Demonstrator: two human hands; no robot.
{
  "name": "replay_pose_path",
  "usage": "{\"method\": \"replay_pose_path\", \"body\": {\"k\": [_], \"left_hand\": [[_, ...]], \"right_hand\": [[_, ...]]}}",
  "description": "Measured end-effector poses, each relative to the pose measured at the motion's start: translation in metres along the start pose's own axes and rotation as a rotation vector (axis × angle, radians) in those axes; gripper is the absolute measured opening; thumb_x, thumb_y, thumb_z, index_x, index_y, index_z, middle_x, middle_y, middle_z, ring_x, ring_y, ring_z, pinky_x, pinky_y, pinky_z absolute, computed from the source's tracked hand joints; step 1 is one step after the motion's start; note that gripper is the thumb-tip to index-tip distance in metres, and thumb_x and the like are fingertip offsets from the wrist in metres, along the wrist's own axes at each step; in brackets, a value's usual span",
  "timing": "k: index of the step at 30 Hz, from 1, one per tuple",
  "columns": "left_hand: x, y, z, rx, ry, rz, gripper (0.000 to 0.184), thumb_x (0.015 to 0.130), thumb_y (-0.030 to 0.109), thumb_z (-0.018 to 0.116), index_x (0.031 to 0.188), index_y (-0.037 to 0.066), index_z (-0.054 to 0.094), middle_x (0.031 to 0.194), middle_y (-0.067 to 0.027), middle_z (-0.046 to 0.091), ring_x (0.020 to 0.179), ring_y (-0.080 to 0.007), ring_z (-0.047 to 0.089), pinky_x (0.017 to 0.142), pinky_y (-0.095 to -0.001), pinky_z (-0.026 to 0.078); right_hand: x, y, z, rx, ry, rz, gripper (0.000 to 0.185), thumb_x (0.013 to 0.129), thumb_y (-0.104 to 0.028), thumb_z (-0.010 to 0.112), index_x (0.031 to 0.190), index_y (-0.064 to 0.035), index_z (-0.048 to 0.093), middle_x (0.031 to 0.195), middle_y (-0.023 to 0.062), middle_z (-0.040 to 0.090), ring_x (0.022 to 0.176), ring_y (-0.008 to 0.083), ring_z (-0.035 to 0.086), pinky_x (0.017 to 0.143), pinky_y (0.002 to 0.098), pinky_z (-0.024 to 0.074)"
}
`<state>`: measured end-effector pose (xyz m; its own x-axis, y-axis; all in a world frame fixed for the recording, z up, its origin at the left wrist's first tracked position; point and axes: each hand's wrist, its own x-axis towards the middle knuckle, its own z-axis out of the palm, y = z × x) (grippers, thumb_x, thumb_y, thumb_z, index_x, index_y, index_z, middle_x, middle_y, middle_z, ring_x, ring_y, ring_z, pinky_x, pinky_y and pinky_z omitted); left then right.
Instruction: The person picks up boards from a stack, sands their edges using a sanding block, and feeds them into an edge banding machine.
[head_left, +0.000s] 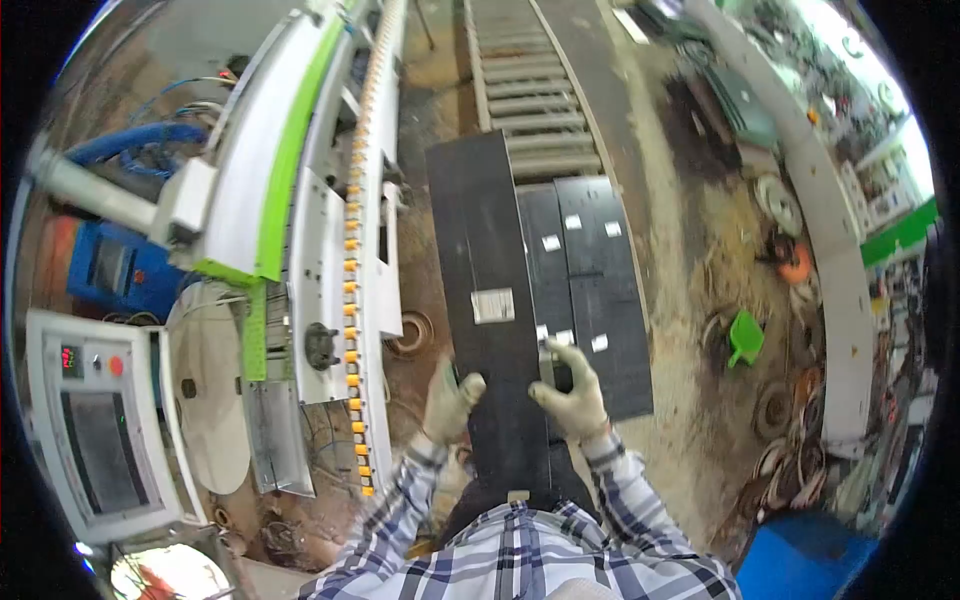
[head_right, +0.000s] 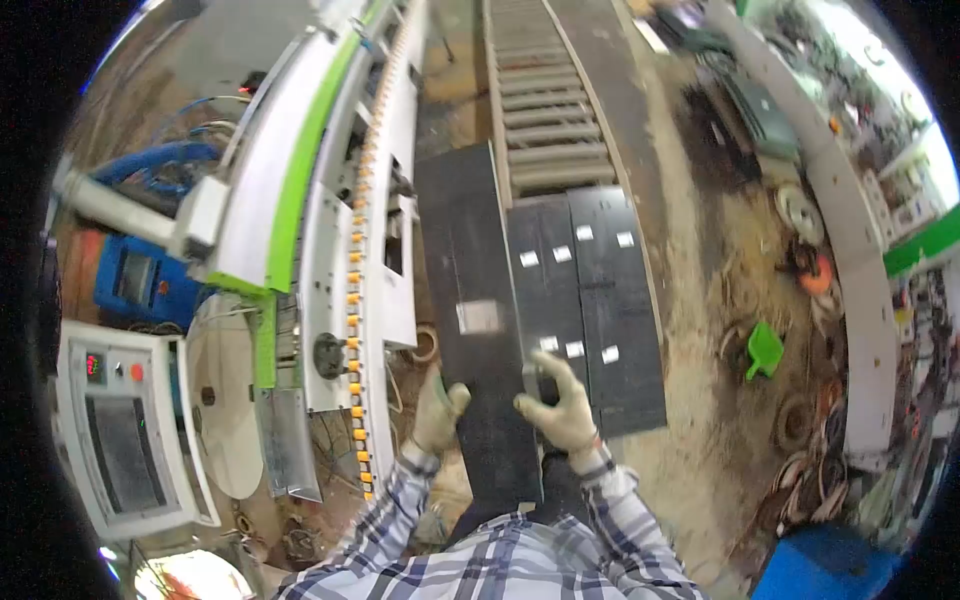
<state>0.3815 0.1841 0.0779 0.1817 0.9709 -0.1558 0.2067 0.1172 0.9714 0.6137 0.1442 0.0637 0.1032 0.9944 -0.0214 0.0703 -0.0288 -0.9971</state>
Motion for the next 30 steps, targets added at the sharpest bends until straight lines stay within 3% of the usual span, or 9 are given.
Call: {"method": "replay_pose_path", "body": {"k": [4, 7, 13, 16, 19, 22, 26, 29, 30], "left_hand": [[0.046, 0.080, -0.056, 0.009, 0.175, 0.332, 0.116, 0.091, 0.075, 0.062, 0.164, -0.006, 0.021, 0.160, -0.0256, 0.041, 0.149, -0.0330, 0.041, 0.124, -0.0432, 0.034], [0.026, 0.076, -0.078, 0.101, 0.248, 0.462, 0.113, 0.094, 0.071, 0.062, 0.165, -0.006, 0.019, 0.164, -0.0261, 0.037, 0.153, -0.0330, 0.036, 0.126, -0.0426, 0.030], [-0.040, 0.073, -0.107, 0.138, 0.132, 0.508, 0.107, 0.096, 0.059, 0.069, 0.165, -0.006, 0.019, 0.164, -0.0242, 0.038, 0.150, -0.0328, 0.040, 0.122, -0.0413, 0.036], [-0.058, 0.094, -0.110, 0.003, 0.102, 0.508, 0.107, 0.096, 0.056, 0.071, 0.166, -0.005, 0.018, 0.163, -0.0217, 0.039, 0.148, -0.0297, 0.042, 0.120, -0.0397, 0.039], [-0.073, 0.093, -0.119, -0.126, 0.145, 0.504, 0.107, 0.096, 0.054, 0.073, 0.166, -0.005, 0.018, 0.161, -0.0197, 0.042, 0.146, -0.0268, 0.044, 0.119, -0.0377, 0.040], [-0.079, 0.094, -0.129, -0.087, 0.195, 0.548, 0.108, 0.095, 0.052, 0.075, 0.166, -0.005, 0.018, 0.160, -0.0190, 0.044, 0.145, -0.0258, 0.045, 0.118, -0.0368, 0.040], [-0.080, 0.093, -0.133, -0.128, 0.165, 0.578, 0.109, 0.094, 0.053, 0.076, 0.166, -0.005, 0.020, 0.160, -0.0188, 0.044, 0.145, -0.0260, 0.045, 0.118, -0.0374, 0.040], [-0.085, 0.096, -0.137, -0.064, 0.188, 0.570, 0.111, 0.093, 0.058, 0.075, 0.166, -0.005, 0.020, 0.160, -0.0189, 0.043, 0.145, -0.0262, 0.045, 0.118, -0.0376, 0.040], [-0.086, 0.097, -0.138, -0.063, 0.184, 0.577, 0.111, 0.093, 0.058, 0.075, 0.166, -0.005, 0.020, 0.160, -0.0189, 0.043, 0.145, -0.0262, 0.045, 0.118, -0.0376, 0.040]], "right_hand": [[-0.034, -0.048, 0.035, 0.012, -0.049, -0.136, 0.067, 0.085, -0.011, 0.085, 0.146, -0.0029, 0.057, 0.122, 0.0118, 0.071, 0.111, 0.0203, 0.068, 0.100, 0.0361, 0.0549], [-0.009, -0.089, 0.059, 0.046, -0.025, -0.231, 0.064, 0.090, -0.011, 0.080, 0.147, -0.0024, 0.055, 0.127, 0.0139, 0.069, 0.114, 0.0220, 0.066, 0.099, 0.0363, 0.0551], [0.103, -0.202, 0.078, 0.025, 0.218, -0.657, 0.055, 0.093, -0.010, 0.074, 0.144, 0.0009, 0.056, 0.133, 0.0133, 0.066, 0.123, 0.0219, 0.061, 0.110, 0.0359, 0.0476], [0.135, -0.268, 0.085, 0.190, 0.141, -0.604, 0.052, 0.094, -0.012, 0.074, 0.142, 0.0011, 0.058, 0.133, 0.0151, 0.066, 0.124, 0.0211, 0.062, 0.110, 0.0370, 0.0471], [0.126, -0.241, 0.108, 0.054, 0.159, -0.795, 0.049, 0.094, -0.014, 0.073, 0.140, 0.0009, 0.060, 0.134, 0.0159, 0.067, 0.126, 0.0236, 0.062, 0.112, 0.0378, 0.0459], [0.102, -0.224, 0.120, 0.129, 0.101, -0.703, 0.051, 0.094, -0.015, 0.074, 0.140, 0.0017, 0.059, 0.130, 0.0166, 0.069, 0.128, 0.0251, 0.062, 0.112, 0.0351, 0.0453], [0.127, -0.299, 0.120, 0.234, 0.052, -0.652, 0.051, 0.092, -0.013, 0.075, 0.140, 0.0002, 0.060, 0.132, 0.0173, 0.068, 0.130, 0.0254, 0.061, 0.113, 0.0388, 0.0453], [0.098, -0.249, 0.125, -0.047, 0.127, -0.875, 0.047, 0.097, -0.006, 0.071, 0.141, 0.0008, 0.058, 0.133, 0.0122, 0.064, 0.126, 0.0188, 0.059, 0.111, 0.0347, 0.0467], [0.078, -0.243, 0.130, 0.102, 0.050, -0.723, 0.044, 0.098, -0.007, 0.070, 0.140, 0.0013, 0.059, 0.134, 0.0114, 0.064, 0.129, 0.0204, 0.058, 0.113, 0.0359, 0.0439]]}}
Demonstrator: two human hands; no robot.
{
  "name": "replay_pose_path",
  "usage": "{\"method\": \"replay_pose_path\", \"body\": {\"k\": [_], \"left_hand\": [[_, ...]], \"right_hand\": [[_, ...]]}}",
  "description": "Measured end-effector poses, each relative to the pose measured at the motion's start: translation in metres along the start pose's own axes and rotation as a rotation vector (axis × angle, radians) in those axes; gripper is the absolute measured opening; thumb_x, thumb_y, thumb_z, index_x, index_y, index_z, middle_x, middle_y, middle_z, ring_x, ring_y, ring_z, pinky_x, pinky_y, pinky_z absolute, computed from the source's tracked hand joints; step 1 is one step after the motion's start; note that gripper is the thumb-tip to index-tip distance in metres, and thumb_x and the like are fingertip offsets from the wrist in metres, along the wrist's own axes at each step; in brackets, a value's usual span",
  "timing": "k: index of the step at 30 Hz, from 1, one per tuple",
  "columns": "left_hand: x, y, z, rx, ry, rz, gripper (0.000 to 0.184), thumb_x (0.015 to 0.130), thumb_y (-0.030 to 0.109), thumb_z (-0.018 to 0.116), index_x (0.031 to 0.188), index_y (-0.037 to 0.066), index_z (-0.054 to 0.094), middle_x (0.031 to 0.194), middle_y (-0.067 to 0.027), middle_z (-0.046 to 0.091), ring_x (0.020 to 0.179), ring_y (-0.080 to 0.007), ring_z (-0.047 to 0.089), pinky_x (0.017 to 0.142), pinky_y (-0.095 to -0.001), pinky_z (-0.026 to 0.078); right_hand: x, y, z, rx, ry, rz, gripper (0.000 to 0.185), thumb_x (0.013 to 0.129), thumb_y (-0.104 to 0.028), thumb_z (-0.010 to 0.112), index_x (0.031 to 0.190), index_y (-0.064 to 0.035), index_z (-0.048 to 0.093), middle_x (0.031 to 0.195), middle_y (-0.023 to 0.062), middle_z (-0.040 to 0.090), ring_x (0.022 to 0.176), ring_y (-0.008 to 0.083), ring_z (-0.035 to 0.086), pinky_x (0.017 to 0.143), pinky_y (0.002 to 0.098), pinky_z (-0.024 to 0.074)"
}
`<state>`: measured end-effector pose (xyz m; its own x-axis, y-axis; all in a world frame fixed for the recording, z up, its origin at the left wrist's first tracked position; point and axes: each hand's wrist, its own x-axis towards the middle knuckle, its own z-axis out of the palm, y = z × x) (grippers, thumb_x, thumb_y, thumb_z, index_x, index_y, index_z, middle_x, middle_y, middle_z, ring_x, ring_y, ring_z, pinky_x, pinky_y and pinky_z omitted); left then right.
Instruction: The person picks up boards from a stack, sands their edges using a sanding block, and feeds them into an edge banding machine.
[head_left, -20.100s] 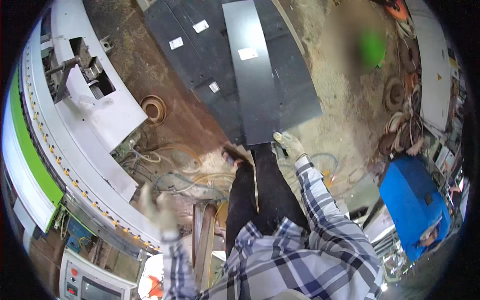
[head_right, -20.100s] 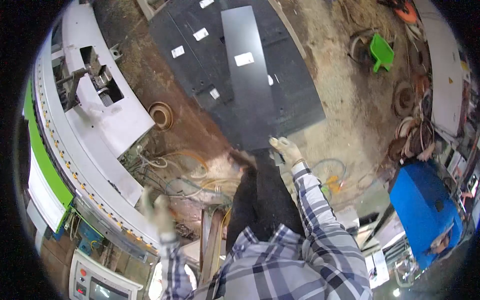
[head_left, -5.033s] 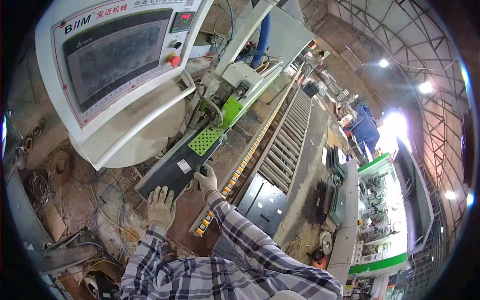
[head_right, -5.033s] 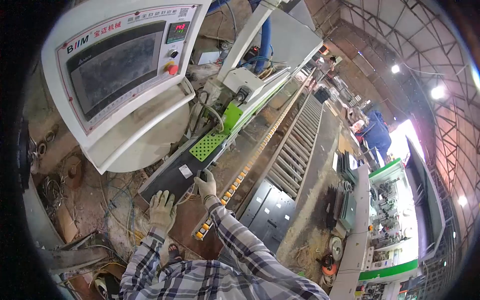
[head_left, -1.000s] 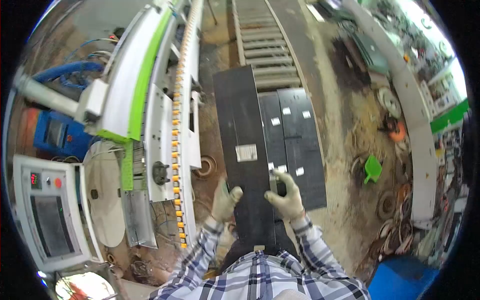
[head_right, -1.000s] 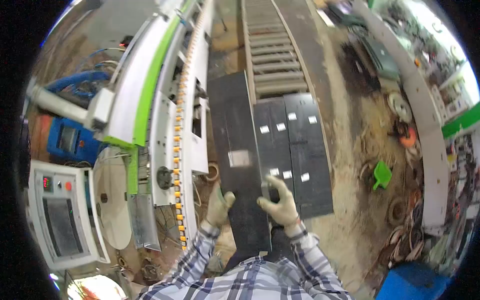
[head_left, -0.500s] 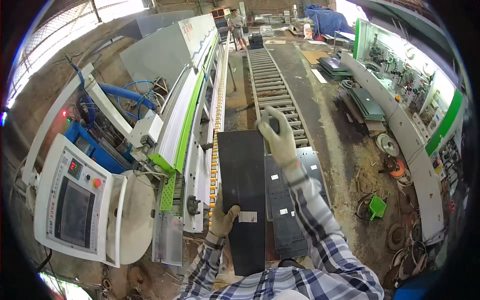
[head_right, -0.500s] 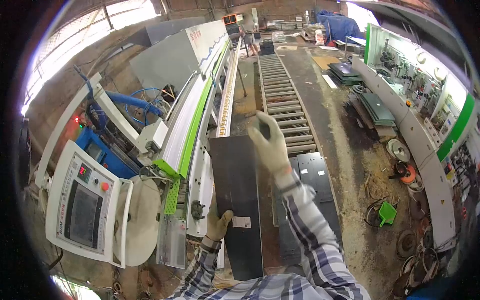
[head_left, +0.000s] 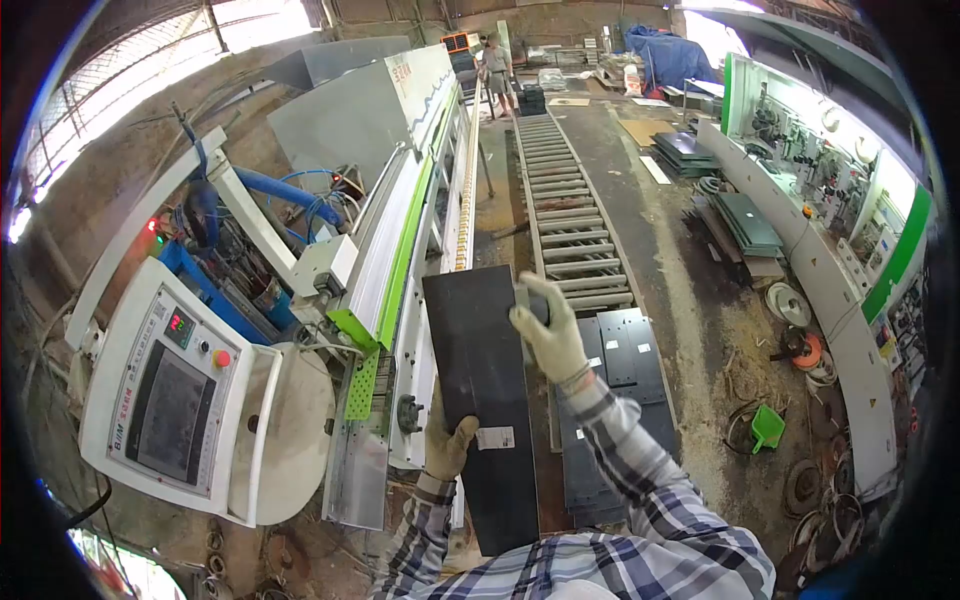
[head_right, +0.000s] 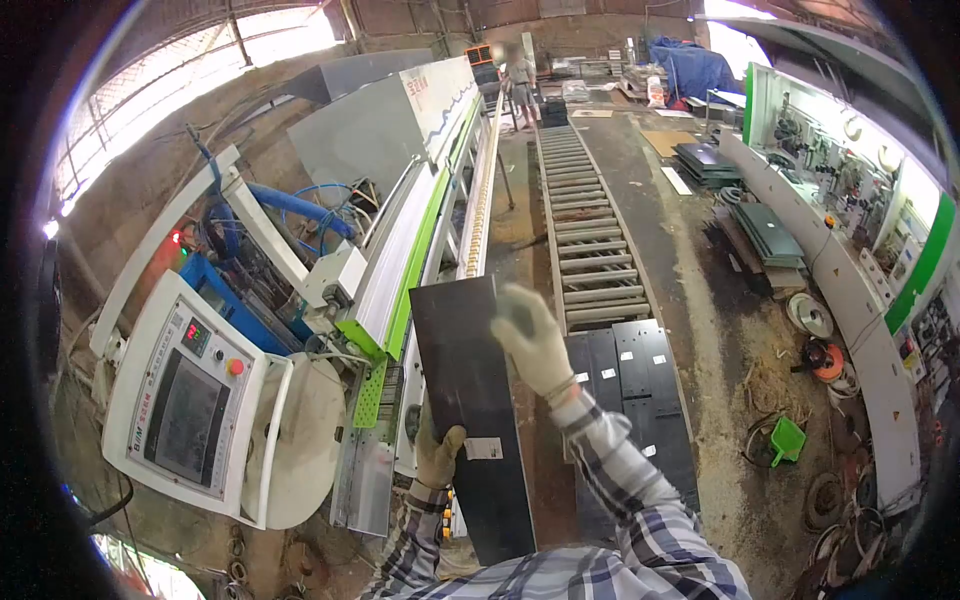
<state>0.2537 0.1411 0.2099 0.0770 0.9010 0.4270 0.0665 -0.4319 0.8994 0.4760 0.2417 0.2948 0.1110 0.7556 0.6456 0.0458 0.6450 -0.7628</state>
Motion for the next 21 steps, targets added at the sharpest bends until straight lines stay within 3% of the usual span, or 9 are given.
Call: {"method": "replay_pose_path", "body": {"k": [3, 4, 7, 8, 9, 11, 14, 17, 21], "left_hand": [[-0.005, 0.004, 0.005, 0.021, 0.007, -0.028, 0.112, 0.092, 0.061, 0.074, 0.165, -0.005, 0.022, 0.160, -0.0183, 0.044, 0.144, -0.0261, 0.046, 0.117, -0.0375, 0.041], [-0.005, 0.007, 0.007, -0.046, 0.009, -0.039, 0.112, 0.092, 0.061, 0.074, 0.165, -0.005, 0.022, 0.160, -0.0179, 0.044, 0.144, -0.0259, 0.047, 0.117, -0.0376, 0.041], [-0.005, 0.000, 0.003, -0.058, 0.023, -0.024, 0.111, 0.092, 0.060, 0.075, 0.165, -0.005, 0.023, 0.160, -0.0171, 0.045, 0.143, -0.0251, 0.047, 0.116, -0.0374, 0.042], [-0.004, -0.005, 0.000, -0.009, 0.031, 0.005, 0.110, 0.092, 0.059, 0.076, 0.165, -0.005, 0.023, 0.159, -0.0168, 0.045, 0.143, -0.0247, 0.048, 0.116, -0.0372, 0.042], [-0.002, -0.001, -0.001, -0.004, 0.028, 0.011, 0.110, 0.092, 0.059, 0.076, 0.165, -0.005, 0.023, 0.159, -0.0168, 0.045, 0.143, -0.0247, 0.048, 0.116, -0.0372, 0.042], [-0.002, 0.007, 0.006, -0.005, 0.019, 0.035, 0.108, 0.093, 0.058, 0.076, 0.165, -0.003, 0.023, 0.159, -0.0162, 0.045, 0.142, -0.0243, 0.048, 0.116, -0.0372, 0.042], [-0.011, -0.008, 0.003, -0.061, 0.031, -0.064, 0.108, 0.093, 0.057, 0.076, 0.165, -0.003, 0.023, 0.159, -0.0160, 0.046, 0.142, -0.0245, 0.048, 0.116, -0.0371, 0.042], [-0.007, 0.000, 0.007, -0.061, 0.073, -0.002, 0.108, 0.093, 0.056, 0.077, 0.165, -0.004, 0.023, 0.158, -0.0153, 0.046, 0.142, -0.0248, 0.048, 0.117, -0.0368, 0.040], [-0.015, -0.016, 0.003, -0.205, 0.078, -0.088, 0.107, 0.094, 0.054, 0.077, 0.165, -0.004, 0.023, 0.158, -0.0147, 0.046, 0.142, -0.0247, 0.048, 0.118, -0.0365, 0.039]], "right_hand": [[0.034, -0.014, -0.001, 0.149, 0.040, 0.106, 0.044, 0.097, -0.008, 0.073, 0.138, 0.0010, 0.060, 0.129, 0.0111, 0.064, 0.120, 0.0161, 0.059, 0.106, 0.0344, 0.0478], [0.065, -0.008, -0.003, 0.077, 0.048, -0.029, 0.046, 0.096, -0.009, 0.074, 0.138, 0.0003, 0.060, 0.127, 0.0104, 0.065, 0.117, 0.0141, 0.058, 0.102, 0.0331, 0.0493], [0.061, -0.008, 0.001, 0.214, 0.030, 0.041, 0.046, 0.096, -0.009, 0.074, 0.138, 0.0002, 0.060, 0.129, 0.0112, 0.065, 0.122, 0.0167, 0.059, 0.106, 0.0340, 0.0477], [0.040, -0.006, -0.001, -0.002, 0.033, -0.076, 0.047, 0.095, -0.008, 0.074, 0.138, -0.0003, 0.060, 0.132, 0.0138, 0.065, 0.127, 0.0201, 0.059, 0.111, 0.0364, 0.0454], [0.015, 0.011, -0.001, -0.084, 0.029, -0.080, 0.051, 0.093, -0.017, 0.077, 0.137, 0.0003, 0.060, 0.132, 0.0127, 0.067, 0.130, 0.0211, 0.060, 0.113, 0.0328, 0.0440], [0.006, 0.019, -0.001, 0.084, 0.002, 0.010, 0.050, 0.093, -0.018, 0.077, 0.136, 0.0001, 0.060, 0.128, 0.0142, 0.068, 0.124, 0.0213, 0.062, 0.108, 0.0323, 0.0471], [0.076, -0.017, -0.007, 0.097, 0.015, 0.028, 0.045, 0.096, -0.020, 0.074, 0.134, -0.0014, 0.061, 0.117, 0.0136, 0.069, 0.107, 0.0167, 0.063, 0.095, 0.0324, 0.0511], [0.060, 0.000, -0.001, 0.054, 0.044, -0.102, 0.045, 0.096, -0.019, 0.074, 0.136, -0.0029, 0.061, 0.118, 0.0130, 0.069, 0.107, 0.0158, 0.064, 0.095, 0.0315, 0.0512], [-0.006, 0.033, -0.002, 0.014, -0.018, -0.041, 0.048, 0.096, -0.021, 0.074, 0.139, -0.0051, 0.060, 0.125, 0.0121, 0.069, 0.117, 0.0197, 0.064, 0.103, 0.0349, 0.0506]]}}
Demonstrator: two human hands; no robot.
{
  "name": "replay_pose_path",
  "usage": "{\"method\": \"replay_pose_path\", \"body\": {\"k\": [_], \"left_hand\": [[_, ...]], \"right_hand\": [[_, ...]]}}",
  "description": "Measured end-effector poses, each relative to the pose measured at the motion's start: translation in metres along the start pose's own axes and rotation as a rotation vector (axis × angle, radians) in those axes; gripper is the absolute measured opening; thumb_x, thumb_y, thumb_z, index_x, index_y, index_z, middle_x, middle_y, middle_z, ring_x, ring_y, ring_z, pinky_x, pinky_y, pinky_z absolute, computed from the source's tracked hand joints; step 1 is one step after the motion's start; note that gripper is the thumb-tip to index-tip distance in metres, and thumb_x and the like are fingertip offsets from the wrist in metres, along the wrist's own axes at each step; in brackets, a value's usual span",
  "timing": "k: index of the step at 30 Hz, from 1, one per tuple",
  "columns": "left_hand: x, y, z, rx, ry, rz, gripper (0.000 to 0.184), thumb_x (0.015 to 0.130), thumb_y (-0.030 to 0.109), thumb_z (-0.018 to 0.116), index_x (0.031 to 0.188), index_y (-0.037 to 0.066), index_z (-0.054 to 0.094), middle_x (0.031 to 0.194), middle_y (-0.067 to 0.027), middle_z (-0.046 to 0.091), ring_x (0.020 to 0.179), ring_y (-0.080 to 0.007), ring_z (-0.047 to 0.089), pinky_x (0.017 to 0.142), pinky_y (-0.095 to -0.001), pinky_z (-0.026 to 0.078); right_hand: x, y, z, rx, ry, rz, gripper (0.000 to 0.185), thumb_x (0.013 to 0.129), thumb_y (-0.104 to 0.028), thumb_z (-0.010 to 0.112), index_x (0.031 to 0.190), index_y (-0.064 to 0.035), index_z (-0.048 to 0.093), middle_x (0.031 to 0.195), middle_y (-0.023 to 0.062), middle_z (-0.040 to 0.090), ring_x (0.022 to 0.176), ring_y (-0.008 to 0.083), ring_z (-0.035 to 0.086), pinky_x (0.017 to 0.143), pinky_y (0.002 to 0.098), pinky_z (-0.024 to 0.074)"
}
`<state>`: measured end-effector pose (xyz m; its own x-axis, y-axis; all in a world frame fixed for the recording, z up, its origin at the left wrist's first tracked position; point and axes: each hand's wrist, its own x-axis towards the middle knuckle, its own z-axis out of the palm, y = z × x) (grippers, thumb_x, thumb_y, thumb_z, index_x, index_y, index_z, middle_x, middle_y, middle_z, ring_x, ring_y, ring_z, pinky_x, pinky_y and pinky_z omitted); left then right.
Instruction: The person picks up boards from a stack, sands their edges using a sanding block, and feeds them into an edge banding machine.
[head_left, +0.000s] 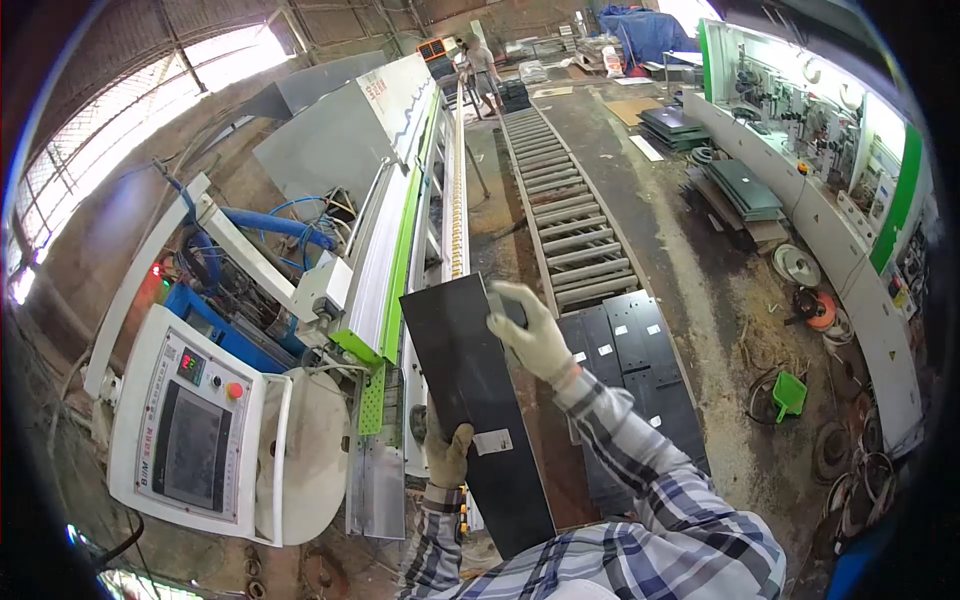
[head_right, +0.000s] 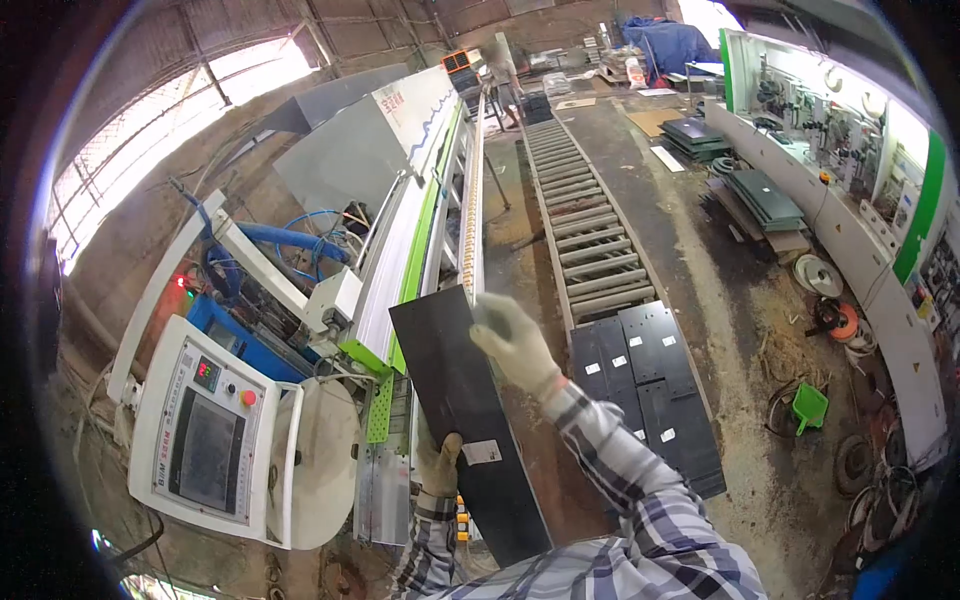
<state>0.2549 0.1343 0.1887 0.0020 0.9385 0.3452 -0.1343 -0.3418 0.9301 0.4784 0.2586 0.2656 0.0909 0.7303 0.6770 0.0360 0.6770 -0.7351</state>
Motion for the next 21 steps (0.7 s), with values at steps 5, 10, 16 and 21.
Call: {"method": "replay_pose_path", "body": {"k": [5, 10, 16, 21], "left_hand": [[-0.001, 0.003, -0.004, 0.105, -0.023, 0.026, 0.104, 0.096, 0.051, 0.075, 0.166, -0.004, 0.021, 0.158, -0.0155, 0.047, 0.141, -0.0235, 0.049, 0.115, -0.0365, 0.042], [0.001, 0.024, 0.002, 0.411, 0.019, 0.141, 0.097, 0.100, 0.045, 0.072, 0.167, 0.000, 0.019, 0.154, -0.0191, 0.052, 0.129, -0.0250, 0.061, 0.103, -0.0367, 0.052], [-0.012, 0.052, 0.034, 0.426, -0.007, 0.031, 0.096, 0.102, 0.042, 0.070, 0.166, -0.004, 0.015, 0.166, -0.0283, 0.034, 0.140, -0.0258, 0.052, 0.105, -0.0354, 0.051], [-0.020, 0.036, 0.027, 0.240, -0.126, 0.148, 0.077, 0.110, 0.042, 0.053, 0.165, -0.003, 0.022, 0.157, -0.0235, 0.047, 0.134, -0.0277, 0.058, 0.112, -0.0380, 0.047]], "right_hand": [[0.078, -0.038, -0.005, 0.041, 0.047, -0.053, 0.045, 0.098, -0.019, 0.072, 0.138, -0.0043, 0.060, 0.118, 0.0100, 0.069, 0.097, 0.0140, 0.066, 0.085, 0.0315, 0.0552], [-0.036, 0.001, 0.002, 0.227, -0.021, 0.197, 0.053, 0.092, -0.011, 0.077, 0.142, -0.0021, 0.058, 0.133, 0.0073, 0.064, 0.122, 0.0188, 0.061, 0.108, 0.0345, 0.0483], [-0.063, 0.016, -0.008, 0.712, 0.025, 0.568, 0.065, 0.088, 0.001, 0.075, 0.149, -0.0041, 0.053, 0.132, 0.0044, 0.064, 0.113, 0.0129, 0.064, 0.097, 0.0277, 0.0541], [-0.063, 0.028, -0.016, 0.891, 0.006, 0.463, 0.071, 0.088, -0.006, 0.076, 0.153, -0.0046, 0.048, 0.136, 0.0079, 0.064, 0.119, 0.0206, 0.066, 0.100, 0.0342, 0.0565]]}}
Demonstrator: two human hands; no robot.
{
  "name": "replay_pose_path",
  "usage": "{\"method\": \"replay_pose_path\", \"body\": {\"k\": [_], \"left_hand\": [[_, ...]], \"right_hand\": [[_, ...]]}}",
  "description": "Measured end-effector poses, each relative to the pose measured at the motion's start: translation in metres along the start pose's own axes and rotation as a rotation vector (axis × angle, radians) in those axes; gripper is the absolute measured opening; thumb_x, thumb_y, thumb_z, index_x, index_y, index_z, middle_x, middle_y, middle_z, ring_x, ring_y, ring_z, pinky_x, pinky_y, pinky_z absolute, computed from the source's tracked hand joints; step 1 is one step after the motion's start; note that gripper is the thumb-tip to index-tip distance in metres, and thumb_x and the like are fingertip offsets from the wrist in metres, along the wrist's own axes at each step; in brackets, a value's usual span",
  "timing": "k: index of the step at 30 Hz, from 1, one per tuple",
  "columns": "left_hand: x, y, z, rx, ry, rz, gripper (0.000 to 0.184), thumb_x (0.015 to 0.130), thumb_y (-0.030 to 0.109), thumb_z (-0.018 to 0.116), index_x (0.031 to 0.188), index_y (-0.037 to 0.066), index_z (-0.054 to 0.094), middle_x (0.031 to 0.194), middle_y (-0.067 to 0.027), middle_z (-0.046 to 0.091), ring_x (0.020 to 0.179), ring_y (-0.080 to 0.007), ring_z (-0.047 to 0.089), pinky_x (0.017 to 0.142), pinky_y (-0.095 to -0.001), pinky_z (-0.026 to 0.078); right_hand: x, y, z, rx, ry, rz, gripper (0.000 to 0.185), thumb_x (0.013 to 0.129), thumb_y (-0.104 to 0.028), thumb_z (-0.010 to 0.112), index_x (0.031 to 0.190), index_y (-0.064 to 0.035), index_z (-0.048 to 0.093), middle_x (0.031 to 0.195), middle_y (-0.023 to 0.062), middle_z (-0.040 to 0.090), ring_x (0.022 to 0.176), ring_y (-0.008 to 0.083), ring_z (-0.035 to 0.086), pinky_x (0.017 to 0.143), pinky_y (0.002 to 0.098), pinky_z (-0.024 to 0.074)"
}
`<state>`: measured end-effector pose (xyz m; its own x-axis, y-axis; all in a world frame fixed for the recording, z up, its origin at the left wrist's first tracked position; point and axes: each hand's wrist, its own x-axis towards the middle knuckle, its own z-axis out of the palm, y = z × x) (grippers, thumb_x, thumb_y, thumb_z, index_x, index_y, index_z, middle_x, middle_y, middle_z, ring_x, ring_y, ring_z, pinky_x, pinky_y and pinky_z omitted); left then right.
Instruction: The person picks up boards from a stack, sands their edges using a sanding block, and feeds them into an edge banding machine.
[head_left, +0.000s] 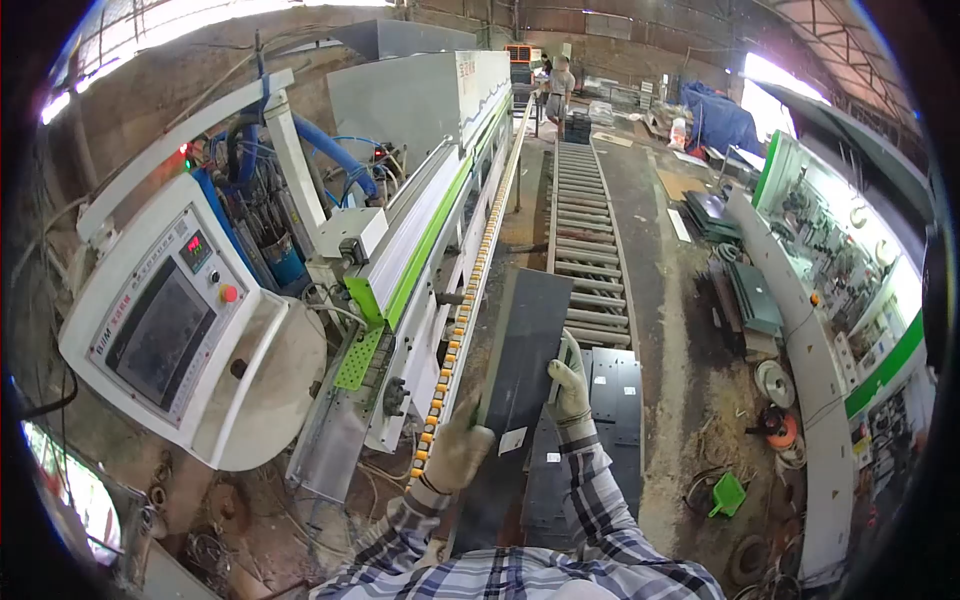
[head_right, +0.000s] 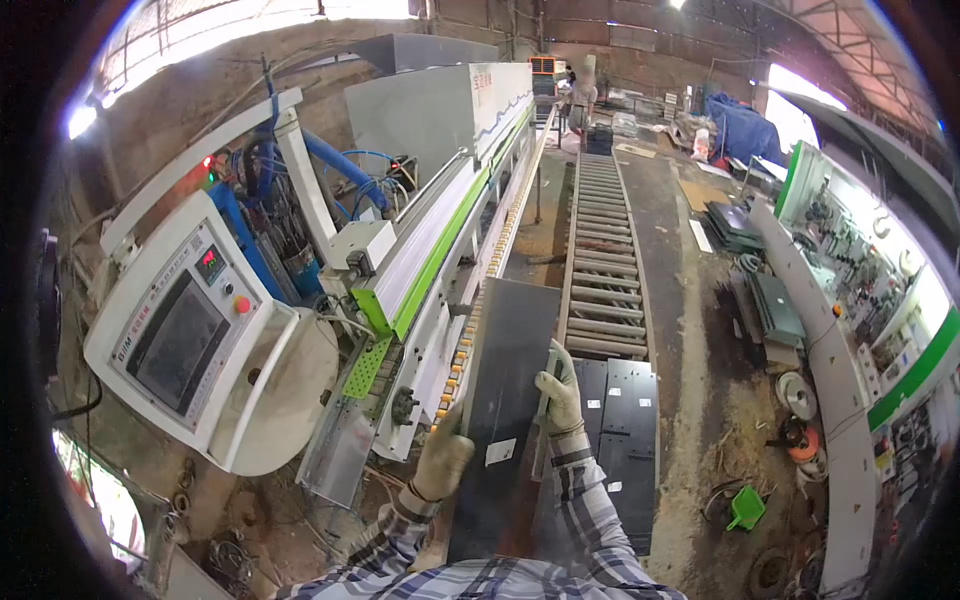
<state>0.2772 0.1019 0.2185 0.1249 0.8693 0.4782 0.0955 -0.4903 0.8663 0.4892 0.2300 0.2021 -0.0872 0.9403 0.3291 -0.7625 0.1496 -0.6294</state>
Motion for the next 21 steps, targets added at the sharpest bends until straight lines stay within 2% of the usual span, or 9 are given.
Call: {"method": "replay_pose_path", "body": {"k": [1, 6, 9, 10, 12, 14, 18, 20, 21], "left_hand": [[-0.004, -0.011, -0.004, -0.423, -0.074, -0.153, 0.074, 0.112, 0.047, 0.048, 0.163, -0.003, 0.029, 0.153, -0.0212, 0.052, 0.135, -0.0278, 0.058, 0.113, -0.0374, 0.046], [-0.053, -0.129, 0.022, -0.589, -0.101, -0.570, 0.072, 0.111, 0.058, 0.044, 0.152, -0.001, 0.045, 0.136, -0.0143, 0.064, 0.122, -0.0227, 0.064, 0.104, -0.0369, 0.052], [-0.004, -0.115, 0.012, -1.116, -0.552, -0.348, 0.064, 0.110, 0.057, 0.047, 0.139, 0.001, 0.057, 0.117, -0.0132, 0.072, 0.108, -0.0270, 0.069, 0.094, -0.0400, 0.057], [-0.001, -0.119, 0.001, -0.410, -0.262, -0.129, 0.061, 0.108, 0.055, 0.052, 0.131, -0.001, 0.060, 0.108, -0.0125, 0.072, 0.098, -0.0276, 0.070, 0.086, -0.0393, 0.057], [0.021, -0.098, -0.014, 0.296, 0.007, 0.118, 0.060, 0.107, 0.054, 0.057, 0.122, -0.004, 0.064, 0.099, -0.0118, 0.073, 0.088, -0.0281, 0.071, 0.077, -0.0386, 0.057], [0.029, -0.037, -0.022, 0.130, 0.113, -0.074, 0.069, 0.102, 0.058, 0.063, 0.123, -0.007, 0.061, 0.100, -0.0140, 0.073, 0.088, -0.0254, 0.070, 0.077, -0.0383, 0.055], [0.015, -0.038, -0.032, 0.131, 0.135, -0.140, 0.074, 0.099, 0.062, 0.065, 0.126, -0.007, 0.061, 0.102, -0.0154, 0.073, 0.092, -0.0250, 0.069, 0.082, -0.0385, 0.056], [0.008, -0.030, -0.029, 0.169, 0.123, -0.125, 0.073, 0.099, 0.061, 0.066, 0.127, -0.006, 0.059, 0.105, -0.0161, 0.072, 0.094, -0.0256, 0.069, 0.083, -0.0384, 0.056], [0.003, -0.029, -0.027, 0.188, 0.119, -0.115, 0.073, 0.099, 0.060, 0.067, 0.128, -0.006, 0.059, 0.107, -0.0164, 0.072, 0.096, -0.0258, 0.069, 0.084, -0.0383, 0.056]], "right_hand": [[0.000, -0.003, 0.004, 0.047, -0.042, -0.019, 0.072, 0.088, -0.010, 0.076, 0.154, -0.0047, 0.047, 0.140, 0.0100, 0.063, 0.122, 0.0232, 0.066, 0.102, 0.0377, 0.0573], [0.016, -0.012, 0.020, 0.048, -0.171, -0.009, 0.070, 0.090, -0.006, 0.074, 0.154, -0.0045, 0.046, 0.141, 0.0103, 0.063, 0.122, 0.0234, 0.066, 0.103, 0.0373, 0.0572], [0.035, -0.029, 0.050, -0.448, 0.021, -0.017, 0.066, 0.093, -0.007, 0.072, 0.154, -0.0037, 0.047, 0.127, 0.0092, 0.066, 0.111, 0.0199, 0.067, 0.096, 0.0343, 0.0571], [0.034, -0.038, 0.064, -0.325, 0.075, 0.017, 0.059, 0.098, -0.009, 0.067, 0.153, -0.0040, 0.046, 0.125, 0.0074, 0.064, 0.108, 0.0166, 0.064, 0.094, 0.0328, 0.0561], [0.043, -0.049, 0.059, -0.298, 0.071, -0.119, 0.049, 0.103, -0.015, 0.062, 0.149, -0.0058, 0.049, 0.127, 0.0090, 0.064, 0.107, 0.0161, 0.065, 0.093, 0.0309, 0.0569], [0.029, -0.075, 0.079, -0.328, 0.071, -0.252, 0.043, 0.106, -0.019, 0.059, 0.146, -0.0065, 0.052, 0.126, 0.0106, 0.066, 0.103, 0.0179, 0.069, 0.088, 0.0319, 0.0600], [0.024, -0.097, 0.093, -0.481, 0.070, -0.391, 0.047, 0.106, -0.016, 0.060, 0.151, -0.0061, 0.049, 0.128, 0.0111, 0.066, 0.104, 0.0179, 0.070, 0.089, 0.0320, 0.0607], [0.025, -0.094, 0.099, -0.549, 0.081, -0.472, 0.056, 0.100, -0.003, 0.060, 0.154, 0.0020, 0.047, 0.153, 0.0139, 0.053, 0.139, 0.0228, 0.052, 0.117, 0.0347, 0.0405], [0.025, -0.091, 0.103, -0.625, 0.089, -0.507, 0.054, 0.099, -0.004, 0.061, 0.152, 0.0035, 0.049, 0.154, 0.0152, 0.053, 0.143, 0.0239, 0.050, 0.119, 0.0353, 0.0378]]}}
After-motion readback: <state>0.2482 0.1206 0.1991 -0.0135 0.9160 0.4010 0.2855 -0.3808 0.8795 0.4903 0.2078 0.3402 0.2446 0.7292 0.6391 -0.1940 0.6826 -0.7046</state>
